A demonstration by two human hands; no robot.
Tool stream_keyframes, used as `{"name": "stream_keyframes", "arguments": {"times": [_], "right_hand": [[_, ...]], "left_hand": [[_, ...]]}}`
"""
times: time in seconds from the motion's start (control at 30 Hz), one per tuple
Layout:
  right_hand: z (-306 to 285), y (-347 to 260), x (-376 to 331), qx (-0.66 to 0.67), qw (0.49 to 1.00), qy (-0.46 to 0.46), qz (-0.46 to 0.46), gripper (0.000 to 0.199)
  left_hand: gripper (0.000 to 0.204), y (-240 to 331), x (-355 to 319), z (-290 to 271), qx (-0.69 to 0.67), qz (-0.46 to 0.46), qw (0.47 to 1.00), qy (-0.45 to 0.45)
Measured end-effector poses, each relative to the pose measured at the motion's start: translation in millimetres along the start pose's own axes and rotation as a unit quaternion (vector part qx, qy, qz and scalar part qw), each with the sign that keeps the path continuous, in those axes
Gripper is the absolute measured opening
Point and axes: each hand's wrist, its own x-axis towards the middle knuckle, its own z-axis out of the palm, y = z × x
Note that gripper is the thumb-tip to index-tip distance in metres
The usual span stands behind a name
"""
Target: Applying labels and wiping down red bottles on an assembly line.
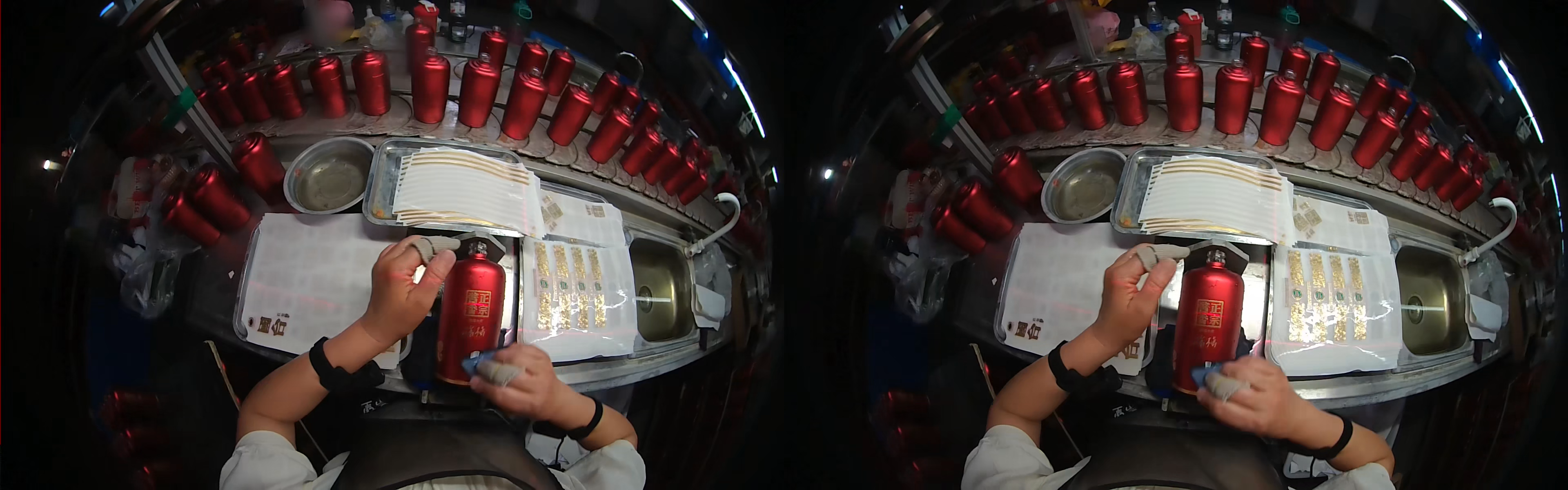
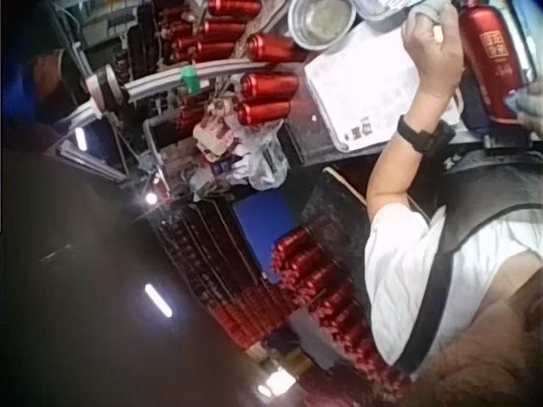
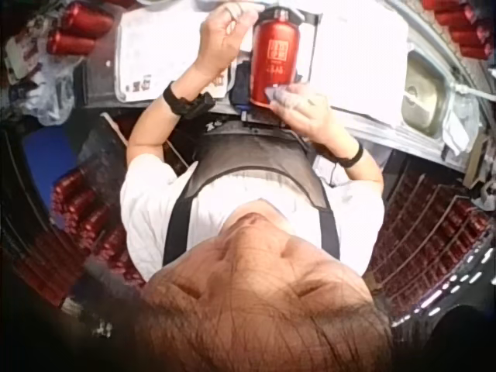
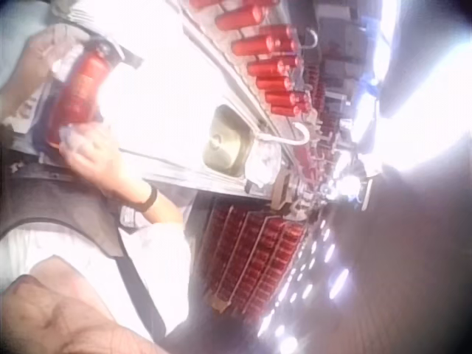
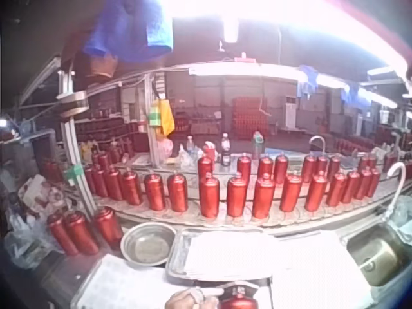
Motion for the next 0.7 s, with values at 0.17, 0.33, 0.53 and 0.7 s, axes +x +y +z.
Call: {"name": "stream_keyframes", "arguments": {"times": [0.17, 0.33, 0.53, 0.7], "right_hand": [[-2.0, -7.9, -27.0, 0.377, 0.736, 0.260, 0.499, 0.008], [9.1, -17.2, -46.3, 0.178, 0.844, 0.056, 0.503, 0.058], [61.9, -26.1, -29.6, -0.018, 0.930, 0.094, 0.356, 0.104], [24.9, -55.8, -36.6, 0.208, 0.920, 0.110, 0.314, 0.104]], "left_hand": [[0.026, -15.6, 11.1, 9.0, -0.039, -0.047, 0.996, -0.071], [0.036, -11.5, 17.3, 22.7, -0.067, -0.196, 0.972, -0.107], [0.051, -18.4, 29.8, 59.6, -0.030, -0.186, 0.980, -0.058], [0.025, 13.2, -0.4, -1.7, -0.094, -0.128, 0.987, -0.032]]}}
